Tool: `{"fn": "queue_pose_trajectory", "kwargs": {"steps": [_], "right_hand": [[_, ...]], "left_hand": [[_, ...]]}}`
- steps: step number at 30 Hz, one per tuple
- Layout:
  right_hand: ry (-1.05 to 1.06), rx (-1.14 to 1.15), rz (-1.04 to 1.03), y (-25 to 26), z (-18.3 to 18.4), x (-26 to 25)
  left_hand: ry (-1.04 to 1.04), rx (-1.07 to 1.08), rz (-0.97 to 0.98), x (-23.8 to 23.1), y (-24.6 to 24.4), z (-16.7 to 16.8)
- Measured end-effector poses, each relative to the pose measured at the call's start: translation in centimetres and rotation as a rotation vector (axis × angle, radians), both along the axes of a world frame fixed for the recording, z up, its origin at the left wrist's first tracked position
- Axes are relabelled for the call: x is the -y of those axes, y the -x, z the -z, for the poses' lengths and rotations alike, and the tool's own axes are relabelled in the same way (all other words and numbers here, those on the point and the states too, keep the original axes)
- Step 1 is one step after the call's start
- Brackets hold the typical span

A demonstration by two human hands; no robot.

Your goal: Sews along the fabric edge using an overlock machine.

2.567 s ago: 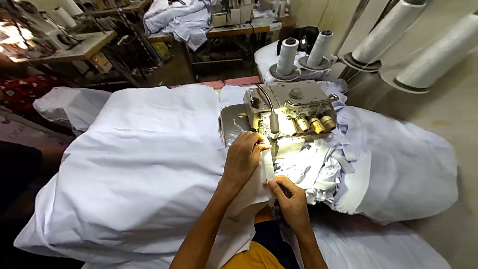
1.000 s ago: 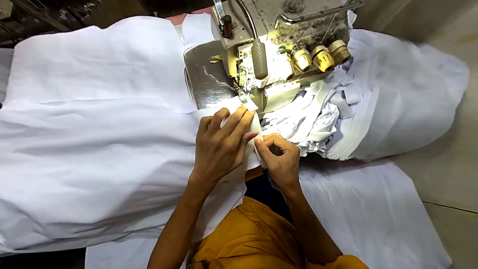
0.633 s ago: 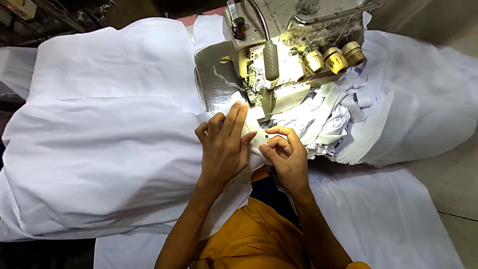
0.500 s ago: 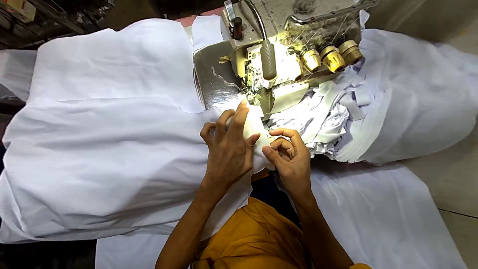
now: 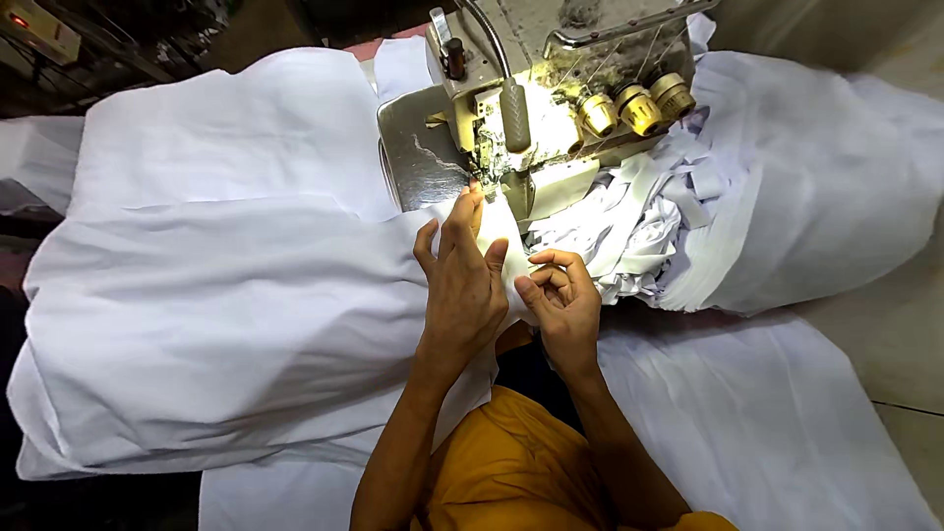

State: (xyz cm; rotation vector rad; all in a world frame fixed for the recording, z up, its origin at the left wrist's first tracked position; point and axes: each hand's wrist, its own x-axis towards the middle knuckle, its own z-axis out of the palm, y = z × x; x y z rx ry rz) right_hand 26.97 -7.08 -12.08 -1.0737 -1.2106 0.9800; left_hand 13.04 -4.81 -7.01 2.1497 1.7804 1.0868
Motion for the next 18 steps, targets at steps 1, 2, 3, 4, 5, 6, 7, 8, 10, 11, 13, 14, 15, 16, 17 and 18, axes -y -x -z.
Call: {"fn": "queue_pose_trajectory", "kwargs": {"steps": [1,2,3,4,5,6,7,8,10,11,13,14,15,16,17,18], "right_hand": [[0.002,0.015,0.004,0.0,0.1,0.0],[0.007,0.031,0.005,0.0,0.2,0.1],[0.012,0.052,0.006,-0.1,0.2,0.2],[0.019,0.08,0.006,-0.2,0.2,0.3],[0.023,0.111,0.005,-0.2,0.1,0.5],[0.026,0.141,-0.001,-0.3,0.2,0.6],[0.028,0.17,-0.012,-0.6,0.3,0.8],[0.031,0.2,-0.029,-0.8,0.4,1.0],[0.048,0.246,-0.066,-1.4,0.6,1.5],[0.064,0.258,-0.085,-1.8,0.6,1.7],[0.101,0.266,-0.126,-2.4,0.6,2.3],[0.12,0.262,-0.146,-2.6,0.5,2.4],[0.14,0.259,-0.165,-2.9,0.5,2.5],[0.158,0.254,-0.181,-3.0,0.4,2.6],[0.17,0.241,-0.197,-3.2,0.4,2.6],[0.178,0.224,-0.213,-3.3,0.5,2.6]], "left_hand": [[0.0,0.003,-0.003,0.0,0.0,0.0],[0.002,0.002,-0.004,0.0,0.0,0.1],[0.005,-0.001,-0.004,-0.1,0.0,0.1],[0.01,-0.006,-0.001,0.0,0.1,0.0],[0.011,-0.01,0.002,0.0,0.2,0.0],[-0.001,-0.012,0.006,0.2,0.4,0.1],[-0.031,0.0,0.01,0.5,0.5,0.2],[-0.077,0.018,0.01,1.1,0.6,0.4],[-0.165,0.065,0.004,3.1,0.6,1.3],[-0.17,0.087,-0.006,4.5,0.4,2.0],[-0.106,0.133,-0.024,7.6,-0.1,3.5],[-0.048,0.16,-0.03,8.9,-0.5,4.1],[0.031,0.198,-0.027,9.9,-0.8,4.7],[0.112,0.249,-0.021,10.6,-1.1,5.3],[0.18,0.305,-0.016,11.1,-1.4,5.9],[0.238,0.345,-0.018,11.4,-1.7,6.5]]}}
